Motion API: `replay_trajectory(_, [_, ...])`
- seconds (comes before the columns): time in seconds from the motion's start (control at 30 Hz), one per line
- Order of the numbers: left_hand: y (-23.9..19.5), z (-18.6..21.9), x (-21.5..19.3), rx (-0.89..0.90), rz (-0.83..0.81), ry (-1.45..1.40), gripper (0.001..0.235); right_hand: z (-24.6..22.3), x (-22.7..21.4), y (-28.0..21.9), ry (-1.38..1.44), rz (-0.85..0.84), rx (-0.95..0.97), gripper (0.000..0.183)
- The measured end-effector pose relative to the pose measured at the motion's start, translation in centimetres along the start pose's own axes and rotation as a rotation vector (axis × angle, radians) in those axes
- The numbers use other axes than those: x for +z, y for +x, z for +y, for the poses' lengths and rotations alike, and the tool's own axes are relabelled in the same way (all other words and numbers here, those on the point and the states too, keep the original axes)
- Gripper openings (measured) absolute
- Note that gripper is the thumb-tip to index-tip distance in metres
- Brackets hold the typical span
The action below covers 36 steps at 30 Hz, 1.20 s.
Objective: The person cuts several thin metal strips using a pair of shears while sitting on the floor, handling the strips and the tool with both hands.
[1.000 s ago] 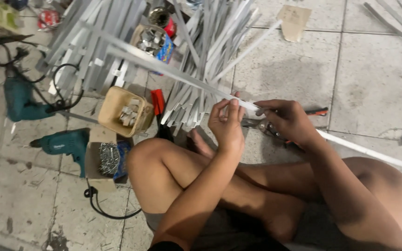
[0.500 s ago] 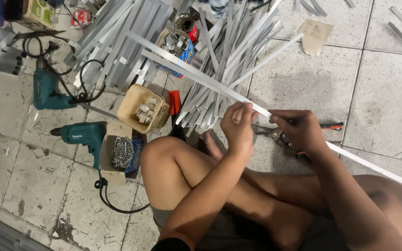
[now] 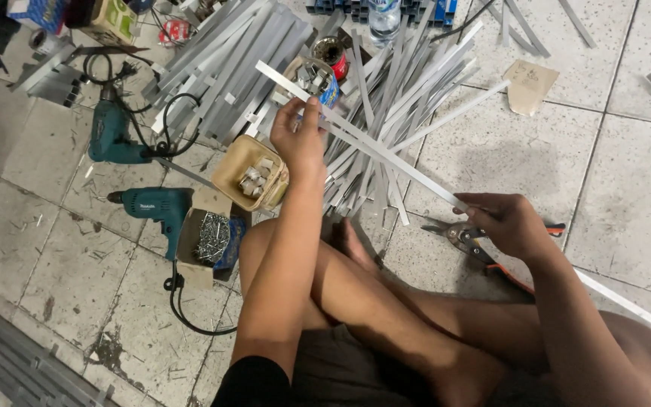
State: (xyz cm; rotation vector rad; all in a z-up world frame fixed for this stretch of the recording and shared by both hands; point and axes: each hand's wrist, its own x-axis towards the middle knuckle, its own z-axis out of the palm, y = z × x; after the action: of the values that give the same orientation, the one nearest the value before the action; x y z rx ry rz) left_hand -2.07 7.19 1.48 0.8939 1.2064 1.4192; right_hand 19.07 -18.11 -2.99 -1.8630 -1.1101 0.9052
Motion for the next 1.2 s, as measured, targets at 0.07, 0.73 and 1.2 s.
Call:
replay_trajectory(0.07, [1.5,-1.3,-0.9,-0.016,-0.013,0.009,0.026,0.2,-0.1,0.1,-0.002,-0.013,0.002,0.033])
replay_trajectory(0.73, [1.8,0.1,-2.9,-0.023,-0.313,-0.215,0.117,2.4,-2.0,0.8,0.161,-0.207,-0.114,0.038])
replay_trajectory(1.2, [3.9,-2.5,-4.1,0.105,-0.258,-0.023,0.09,3.4,-2.2,0.9,0.304,-0.278,-0.036,0.049])
